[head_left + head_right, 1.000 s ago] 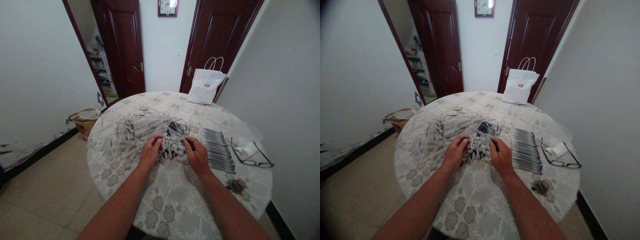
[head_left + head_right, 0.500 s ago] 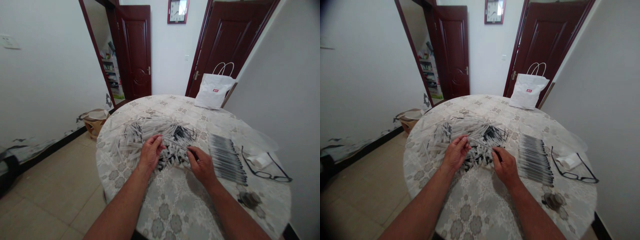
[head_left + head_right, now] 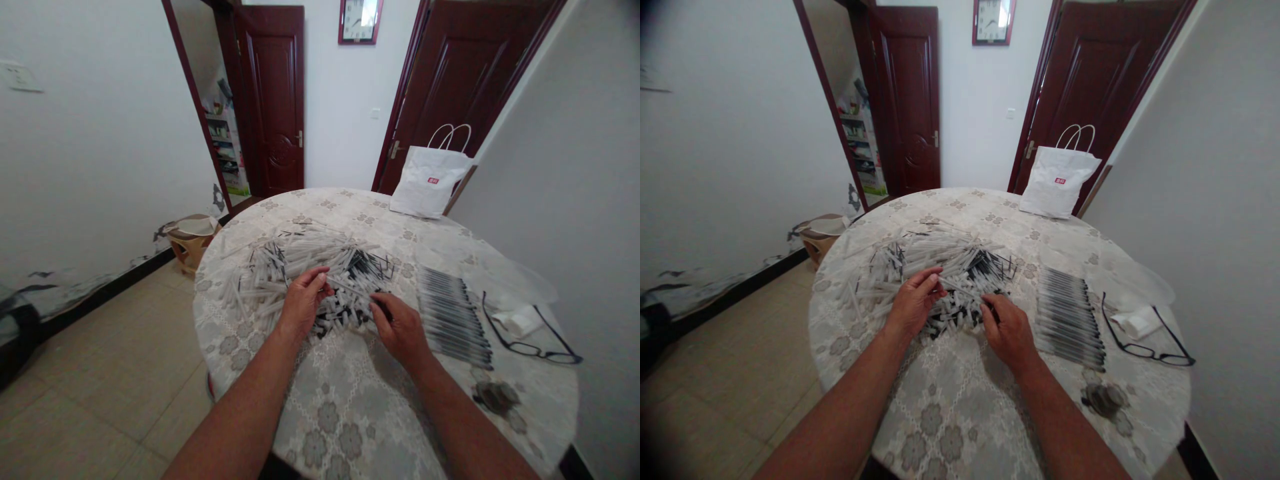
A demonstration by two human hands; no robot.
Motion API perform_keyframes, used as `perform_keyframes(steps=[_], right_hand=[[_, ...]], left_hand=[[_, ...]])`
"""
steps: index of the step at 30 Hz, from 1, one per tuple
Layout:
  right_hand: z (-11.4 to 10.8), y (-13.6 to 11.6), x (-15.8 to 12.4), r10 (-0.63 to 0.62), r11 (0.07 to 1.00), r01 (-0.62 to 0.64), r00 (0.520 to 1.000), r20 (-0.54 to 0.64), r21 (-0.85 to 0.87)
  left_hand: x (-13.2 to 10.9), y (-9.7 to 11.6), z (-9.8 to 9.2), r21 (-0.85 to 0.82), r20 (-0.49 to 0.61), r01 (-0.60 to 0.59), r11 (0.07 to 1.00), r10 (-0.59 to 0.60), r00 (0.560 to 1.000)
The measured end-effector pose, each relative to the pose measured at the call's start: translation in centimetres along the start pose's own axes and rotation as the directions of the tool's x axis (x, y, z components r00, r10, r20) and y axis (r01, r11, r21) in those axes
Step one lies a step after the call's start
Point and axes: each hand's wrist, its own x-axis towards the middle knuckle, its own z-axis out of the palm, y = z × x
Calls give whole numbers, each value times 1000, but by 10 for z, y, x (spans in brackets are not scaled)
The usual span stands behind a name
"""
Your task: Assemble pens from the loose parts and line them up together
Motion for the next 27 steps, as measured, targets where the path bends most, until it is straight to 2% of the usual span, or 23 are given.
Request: perform_keyframes(steps=[5,11,15,18,20,22,25,27], right_hand=[[8,-2,-3,-113,986,118,992,47,-115],[12,-10,-4,-267,914,281,960,86,-293],[14,-13,-5,-316,881,327,945,90,-341],[15,-18,-6,-297,899,311,950,94,-308],[15,-23,-6,-261,936,273,962,86,-223],[14,-27,-5,-177,979,184,981,76,-94],[13,-32,-4,84,990,-96,989,118,102],[13,-32,-2,274,920,-318,939,206,227]], left_hand=[[1,-4,0,-79,-24,33,996,-35,999],[0,-2,3,-108,-64,69,992,-76,995],[0,-2,3,-100,-116,46,994,-58,992],[0,-2,4,-91,-125,46,995,-57,990],[-1,-2,6,-89,-132,51,995,-62,989],[-2,-2,7,-88,-135,59,994,-71,988],[-2,-3,8,-83,-115,69,994,-79,990],[-2,-3,8,-74,-104,73,995,-81,991]])
